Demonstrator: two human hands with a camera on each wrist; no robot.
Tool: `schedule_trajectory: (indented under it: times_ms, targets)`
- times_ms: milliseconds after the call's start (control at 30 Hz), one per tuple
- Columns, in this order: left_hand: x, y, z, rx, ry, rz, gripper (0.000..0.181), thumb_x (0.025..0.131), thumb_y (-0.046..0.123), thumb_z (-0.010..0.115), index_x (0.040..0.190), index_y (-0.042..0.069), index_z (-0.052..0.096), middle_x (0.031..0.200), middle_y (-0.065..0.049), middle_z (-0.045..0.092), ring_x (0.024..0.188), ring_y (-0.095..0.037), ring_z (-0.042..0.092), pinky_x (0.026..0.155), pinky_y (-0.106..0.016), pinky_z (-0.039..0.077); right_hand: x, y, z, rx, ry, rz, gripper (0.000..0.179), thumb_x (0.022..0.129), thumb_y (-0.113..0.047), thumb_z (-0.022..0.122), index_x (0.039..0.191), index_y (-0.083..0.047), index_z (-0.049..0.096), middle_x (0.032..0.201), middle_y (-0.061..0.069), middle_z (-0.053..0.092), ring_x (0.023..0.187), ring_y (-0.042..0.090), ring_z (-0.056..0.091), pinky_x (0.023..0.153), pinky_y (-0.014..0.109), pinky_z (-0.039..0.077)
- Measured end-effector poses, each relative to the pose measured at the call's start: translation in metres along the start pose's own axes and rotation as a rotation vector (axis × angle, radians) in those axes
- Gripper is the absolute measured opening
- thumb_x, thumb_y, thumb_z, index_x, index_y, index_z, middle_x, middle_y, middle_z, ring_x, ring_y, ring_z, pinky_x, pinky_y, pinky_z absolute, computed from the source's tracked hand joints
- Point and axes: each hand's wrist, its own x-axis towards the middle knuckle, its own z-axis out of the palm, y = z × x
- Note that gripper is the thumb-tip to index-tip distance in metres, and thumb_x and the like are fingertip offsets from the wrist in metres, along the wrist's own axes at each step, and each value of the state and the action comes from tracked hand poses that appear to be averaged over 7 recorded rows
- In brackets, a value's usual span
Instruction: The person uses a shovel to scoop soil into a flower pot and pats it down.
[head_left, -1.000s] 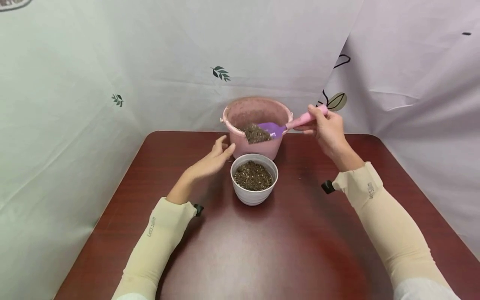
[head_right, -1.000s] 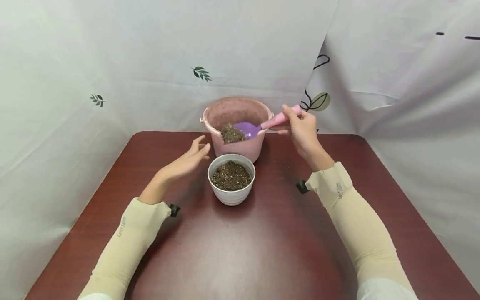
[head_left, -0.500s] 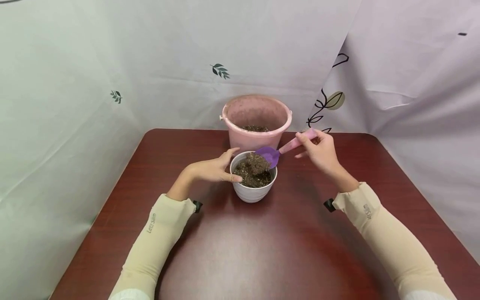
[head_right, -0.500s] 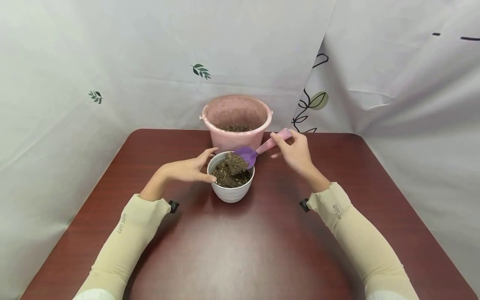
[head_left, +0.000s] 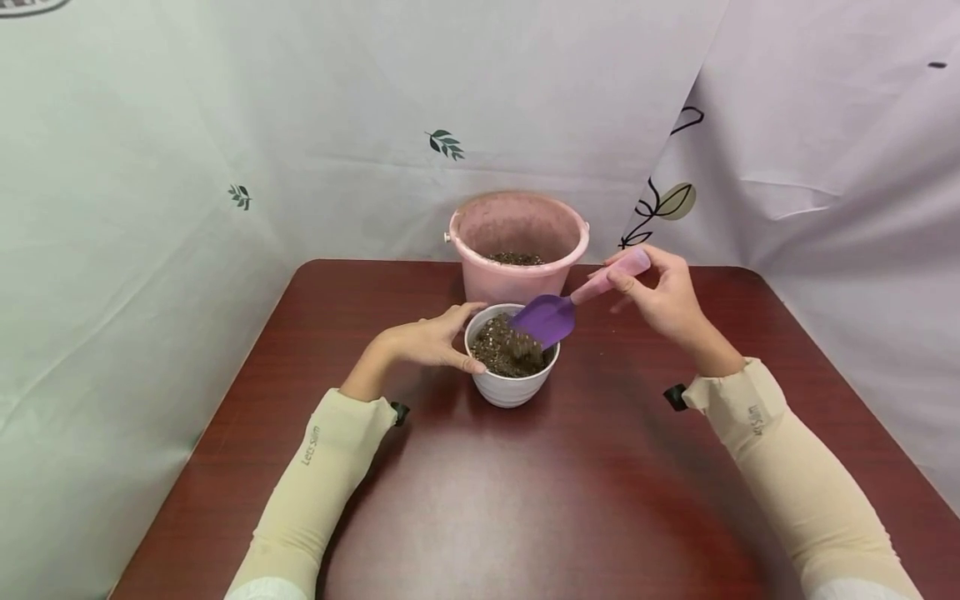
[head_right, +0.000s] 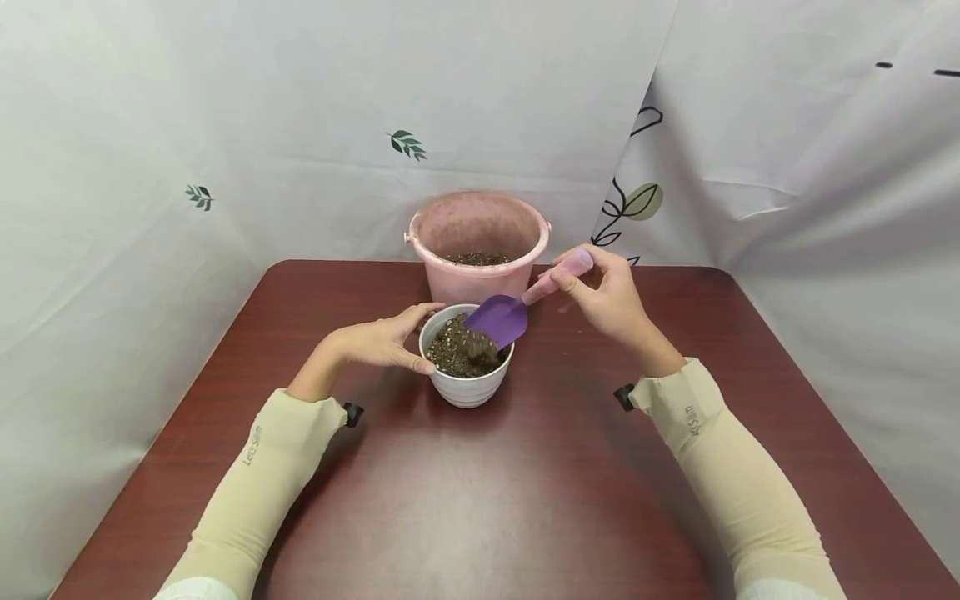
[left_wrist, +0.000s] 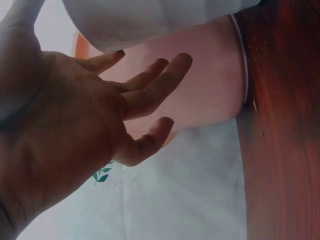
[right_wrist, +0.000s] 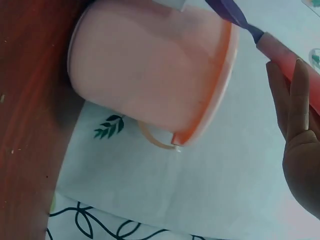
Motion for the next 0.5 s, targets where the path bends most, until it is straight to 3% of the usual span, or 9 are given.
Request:
schedule_trajectory:
  times_ms: [233, 333, 400, 500]
  targets:
    - [0.000, 0.000, 0.000, -0.001, 0.006, -0.007, 0.102, 0.080, 0.052, 0.077, 0.157, 0.021, 0.018, 0.152, -0.011, 0.031, 0.143, -0.028, 0.028, 0.107, -0.071, 0.017, 0.008, -0.003, -0.007, 0.070, 0.029, -0.113, 0.025, 0.091, -0.003, 0.071, 0.097, 0.019, 0.062, 0.088, 0.006, 0.074, 0.068, 0.015, 0.069, 0.046, 0.030, 0.054]
    - [0.001, -0.001, 0.000, -0.026, 0.010, -0.015, 0.103, 0.084, 0.052, 0.074, 0.158, 0.017, 0.012, 0.153, -0.014, 0.029, 0.143, -0.030, 0.029, 0.110, -0.065, 0.021, 0.014, -0.003, -0.008, 0.119, 0.061, -0.110, 0.022, 0.091, -0.004, 0.070, 0.095, 0.017, 0.064, 0.087, 0.008, 0.074, 0.070, 0.016, 0.070, 0.045, 0.029, 0.053]
    - [0.002, -0.002, 0.000, -0.063, 0.045, -0.040, 0.105, 0.087, 0.051, 0.071, 0.158, 0.012, 0.004, 0.155, -0.021, 0.022, 0.146, -0.034, 0.022, 0.114, -0.060, 0.020, 0.019, -0.003, -0.008, 0.147, 0.086, -0.096, 0.016, 0.092, -0.003, 0.069, 0.093, 0.013, 0.066, 0.085, 0.007, 0.073, 0.068, 0.015, 0.070, 0.045, 0.028, 0.053]
    - [0.007, -0.003, 0.000, -0.151, 0.183, -0.090, 0.106, 0.092, 0.050, 0.065, 0.156, 0.006, -0.006, 0.158, -0.026, 0.012, 0.144, -0.041, 0.023, 0.115, -0.052, 0.024, 0.031, -0.002, -0.008, 0.285, 0.115, -0.060, 0.011, 0.093, -0.002, 0.066, 0.094, 0.008, 0.068, 0.081, 0.010, 0.072, 0.065, 0.017, 0.071, 0.045, 0.027, 0.053]
